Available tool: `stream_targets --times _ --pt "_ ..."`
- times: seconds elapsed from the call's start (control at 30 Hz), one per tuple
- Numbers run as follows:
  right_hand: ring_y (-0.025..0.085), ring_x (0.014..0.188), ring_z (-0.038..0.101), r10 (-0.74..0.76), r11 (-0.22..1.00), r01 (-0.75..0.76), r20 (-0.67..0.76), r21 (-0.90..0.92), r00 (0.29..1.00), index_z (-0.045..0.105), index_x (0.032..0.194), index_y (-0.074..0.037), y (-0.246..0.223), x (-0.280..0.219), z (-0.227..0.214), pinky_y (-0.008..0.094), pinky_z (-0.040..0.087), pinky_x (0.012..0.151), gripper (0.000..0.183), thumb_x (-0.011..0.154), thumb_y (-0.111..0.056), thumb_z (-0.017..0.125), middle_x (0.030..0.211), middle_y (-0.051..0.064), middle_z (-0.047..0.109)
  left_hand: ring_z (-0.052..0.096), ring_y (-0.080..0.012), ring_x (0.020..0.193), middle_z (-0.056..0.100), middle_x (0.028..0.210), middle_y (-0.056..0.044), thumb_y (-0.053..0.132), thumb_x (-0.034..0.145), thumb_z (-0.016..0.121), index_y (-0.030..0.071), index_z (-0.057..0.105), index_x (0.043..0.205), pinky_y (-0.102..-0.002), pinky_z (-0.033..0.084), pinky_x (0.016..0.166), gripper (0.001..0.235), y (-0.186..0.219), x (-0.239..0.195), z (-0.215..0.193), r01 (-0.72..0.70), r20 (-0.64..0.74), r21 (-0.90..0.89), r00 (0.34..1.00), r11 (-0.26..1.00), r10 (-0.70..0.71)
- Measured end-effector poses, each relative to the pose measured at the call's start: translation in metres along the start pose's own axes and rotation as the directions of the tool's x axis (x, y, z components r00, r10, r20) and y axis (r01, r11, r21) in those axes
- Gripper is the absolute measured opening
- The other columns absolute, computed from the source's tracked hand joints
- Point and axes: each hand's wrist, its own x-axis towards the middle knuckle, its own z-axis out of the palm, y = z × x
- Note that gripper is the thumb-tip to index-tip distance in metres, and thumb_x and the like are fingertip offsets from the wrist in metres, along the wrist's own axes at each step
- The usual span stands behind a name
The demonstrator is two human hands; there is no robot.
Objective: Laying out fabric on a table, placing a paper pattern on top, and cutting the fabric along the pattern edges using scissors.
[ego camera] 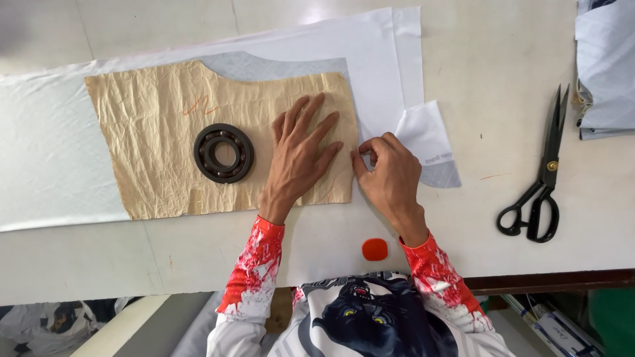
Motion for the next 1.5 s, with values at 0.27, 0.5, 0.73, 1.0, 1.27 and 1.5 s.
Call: stream_targets --times 0.27,0.5,0.73,1.0,1.27,1.5 --pt "0.016 0.057 0.064 0.038 0.948 -0.011 -0.077 0.319 0.996 0.063 0.094 -0.009 0.003 -0.002 0.012 0.029 0.046 0.049 0.013 0.090 -0.011 0.076 0.080 0.007 0.070 0.041 -0.0380 0.144 0.052 0.152 -0.015 0.031 0.097 0.074 0.013 0.069 0.130 -0.054 0.030 0.111 0.038 0.000 0.002 -0.005 0.015 0.039 -0.009 0.999 1.000 -0.014" --pt "0.016 0.057 0.061 0.088 0.941 -0.059 -0.072 0.333 0.994 0.060 0.102 -0.007 0.010 -0.003 0.007 0.028 0.042 0.049 0.027 0.087 -0.007 0.082 0.082 0.009 0.070 0.038 -0.0391 0.146 0.047 0.154 -0.016 0.046 0.092 0.078 0.016 0.067 0.134 -0.057 0.025 0.113 0.053 0.003 0.000 0.000 0.035 0.044 0.004 0.998 0.999 -0.036" --pt "0.013 0.053 0.057 0.022 0.955 0.028 -0.165 0.294 0.986 0.063 0.100 -0.007 0.020 -0.009 0.012 0.024 0.040 0.045 0.022 0.089 -0.003 0.082 0.082 0.007 0.070 0.036 -0.0375 0.146 0.047 0.153 -0.015 0.045 0.083 0.088 0.015 0.068 0.129 -0.060 0.020 0.111 0.058 0.012 0.003 0.005 0.096 0.013 0.008 0.995 0.995 -0.096" --pt "0.019 0.068 0.066 -0.209 0.976 0.217 -0.257 0.006 0.944 0.078 0.102 -0.012 0.025 -0.021 0.013 0.027 0.049 0.052 0.012 0.092 -0.006 0.081 0.092 0.002 0.064 0.036 -0.0373 0.145 0.047 0.152 -0.015 0.044 0.080 0.089 0.015 0.067 0.130 -0.062 0.016 0.111 0.062 0.018 0.005 0.010 0.149 0.006 0.028 0.989 0.988 -0.149" --pt "0.017 0.063 0.062 -0.296 0.955 0.291 -0.265 -0.061 0.918 0.083 0.107 -0.014 0.035 -0.029 0.007 0.027 0.051 0.051 0.017 0.092 -0.010 0.079 0.091 0.002 0.061 0.035 -0.0363 0.144 0.046 0.153 -0.015 0.044 0.074 0.090 0.016 0.065 0.135 -0.062 0.015 0.106 0.072 0.020 0.010 0.004 0.143 0.048 0.076 0.988 0.987 -0.147" --pt "0.033 0.092 0.064 -0.147 0.986 0.091 -0.455 -0.143 0.878 0.083 0.113 -0.002 0.101 -0.071 -0.047 0.041 0.050 0.078 0.018 0.096 -0.002 0.085 0.102 0.012 0.064 0.035 -0.0340 0.143 0.041 0.158 -0.011 0.047 0.079 0.085 0.018 0.062 0.137 -0.058 0.018 0.107 0.069 0.019 0.011 -0.001 0.134 0.105 0.138 0.983 0.981 -0.149"
